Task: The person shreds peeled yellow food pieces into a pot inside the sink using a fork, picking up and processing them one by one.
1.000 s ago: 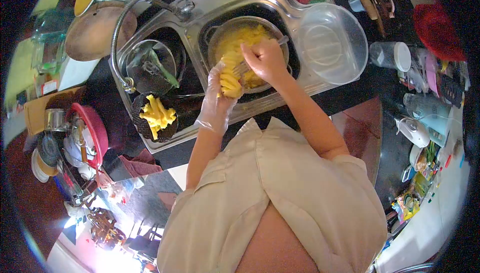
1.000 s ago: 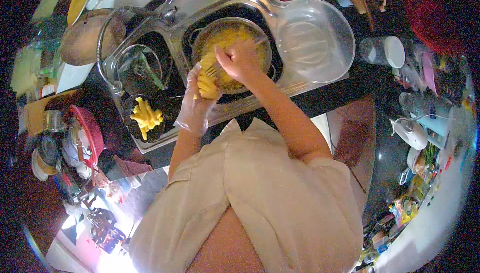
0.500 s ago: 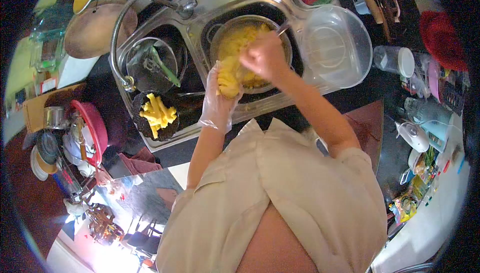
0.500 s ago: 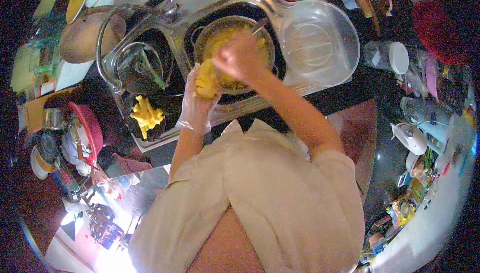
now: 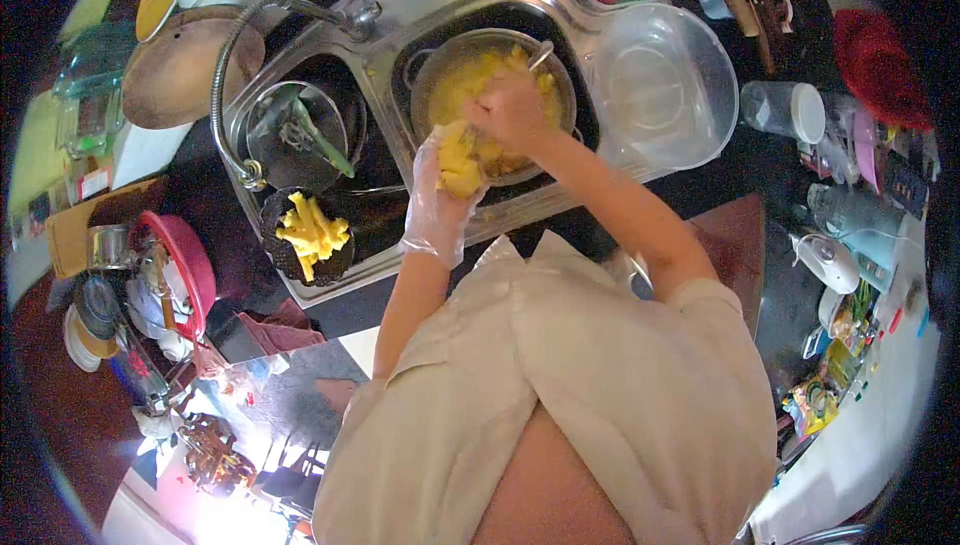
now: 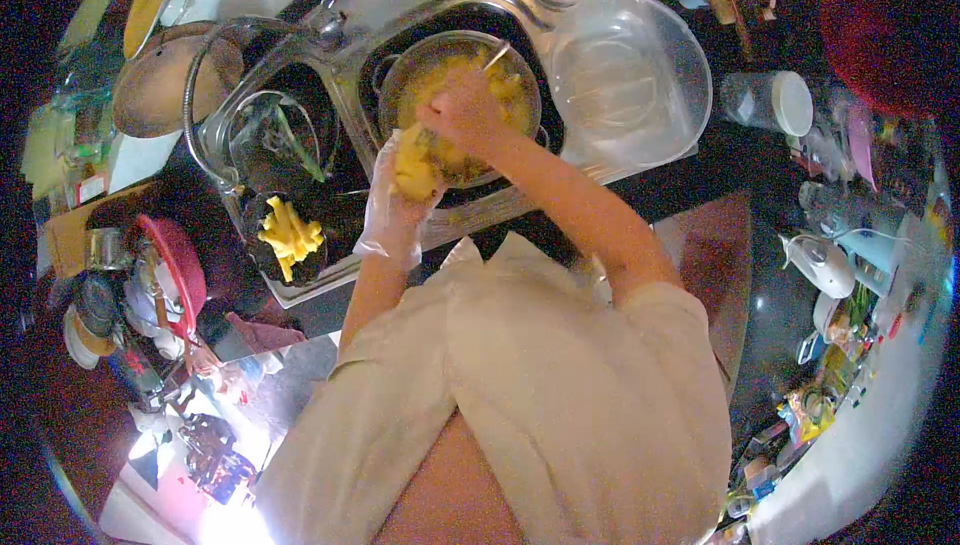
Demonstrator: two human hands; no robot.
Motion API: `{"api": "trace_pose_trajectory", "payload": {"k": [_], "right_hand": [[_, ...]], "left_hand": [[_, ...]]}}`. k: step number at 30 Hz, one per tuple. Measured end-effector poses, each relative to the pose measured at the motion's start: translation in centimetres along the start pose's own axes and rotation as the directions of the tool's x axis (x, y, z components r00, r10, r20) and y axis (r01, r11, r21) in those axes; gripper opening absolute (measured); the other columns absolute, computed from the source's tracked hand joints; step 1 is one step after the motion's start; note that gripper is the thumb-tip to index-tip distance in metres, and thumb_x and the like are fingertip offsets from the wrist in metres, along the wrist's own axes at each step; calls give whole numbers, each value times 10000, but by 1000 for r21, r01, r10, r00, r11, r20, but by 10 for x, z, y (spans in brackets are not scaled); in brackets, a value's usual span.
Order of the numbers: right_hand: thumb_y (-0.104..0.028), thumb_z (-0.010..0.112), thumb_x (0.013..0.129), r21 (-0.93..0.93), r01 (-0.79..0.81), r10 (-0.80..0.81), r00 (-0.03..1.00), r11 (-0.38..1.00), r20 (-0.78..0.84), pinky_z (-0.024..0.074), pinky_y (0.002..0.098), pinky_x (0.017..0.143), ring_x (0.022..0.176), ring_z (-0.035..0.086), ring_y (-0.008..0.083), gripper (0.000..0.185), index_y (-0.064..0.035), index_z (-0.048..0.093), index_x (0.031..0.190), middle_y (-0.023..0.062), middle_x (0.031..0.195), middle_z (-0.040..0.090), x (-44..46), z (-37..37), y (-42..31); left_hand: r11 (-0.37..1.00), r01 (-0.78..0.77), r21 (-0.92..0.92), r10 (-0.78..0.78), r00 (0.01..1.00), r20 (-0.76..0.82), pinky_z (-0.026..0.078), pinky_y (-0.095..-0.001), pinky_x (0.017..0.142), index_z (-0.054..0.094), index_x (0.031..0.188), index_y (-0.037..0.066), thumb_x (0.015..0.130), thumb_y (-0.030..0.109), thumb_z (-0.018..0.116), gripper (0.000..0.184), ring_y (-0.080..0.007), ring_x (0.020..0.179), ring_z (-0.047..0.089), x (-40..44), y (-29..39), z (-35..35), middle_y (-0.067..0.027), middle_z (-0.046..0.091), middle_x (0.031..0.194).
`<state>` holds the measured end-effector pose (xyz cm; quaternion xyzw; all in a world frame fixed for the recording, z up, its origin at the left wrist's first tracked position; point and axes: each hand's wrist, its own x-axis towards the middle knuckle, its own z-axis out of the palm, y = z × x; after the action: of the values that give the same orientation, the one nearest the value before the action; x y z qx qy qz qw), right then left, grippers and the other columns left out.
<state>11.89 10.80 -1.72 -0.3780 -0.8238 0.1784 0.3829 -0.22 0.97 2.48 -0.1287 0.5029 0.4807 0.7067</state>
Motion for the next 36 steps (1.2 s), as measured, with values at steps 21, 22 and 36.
{"api": "trace_pose_trajectory", "payload": {"k": [21,22,36], "right_hand": [[-293,629,729,-255,-27,40,998,967,46,375,428,640,615,535,258,315,-84,576,500,75,570,570,0,-13,-4],[-293,629,729,-248,-17,30,998,969,52,375,428,640,615,535,258,315,-84,576,500,75,570,570,3,-15,-13],[-233,598,745,3,-16,16,1000,1000,-13,369,429,587,594,523,292,337,-57,515,470,108,547,542,-10,10,-25]], "left_hand": [[977,-211,-5,211,974,84,495,-263,502,545,1059,133,929,336,446,261,-135,693,611,2,13,12,-10,621,903],[970,-243,-15,244,967,68,493,-261,482,547,1050,127,926,337,456,260,-137,667,611,3,13,12,-12,622,891],[986,-160,-47,163,985,61,519,-303,554,557,991,117,914,327,490,233,-138,713,598,12,12,-4,-10,603,860]]}}
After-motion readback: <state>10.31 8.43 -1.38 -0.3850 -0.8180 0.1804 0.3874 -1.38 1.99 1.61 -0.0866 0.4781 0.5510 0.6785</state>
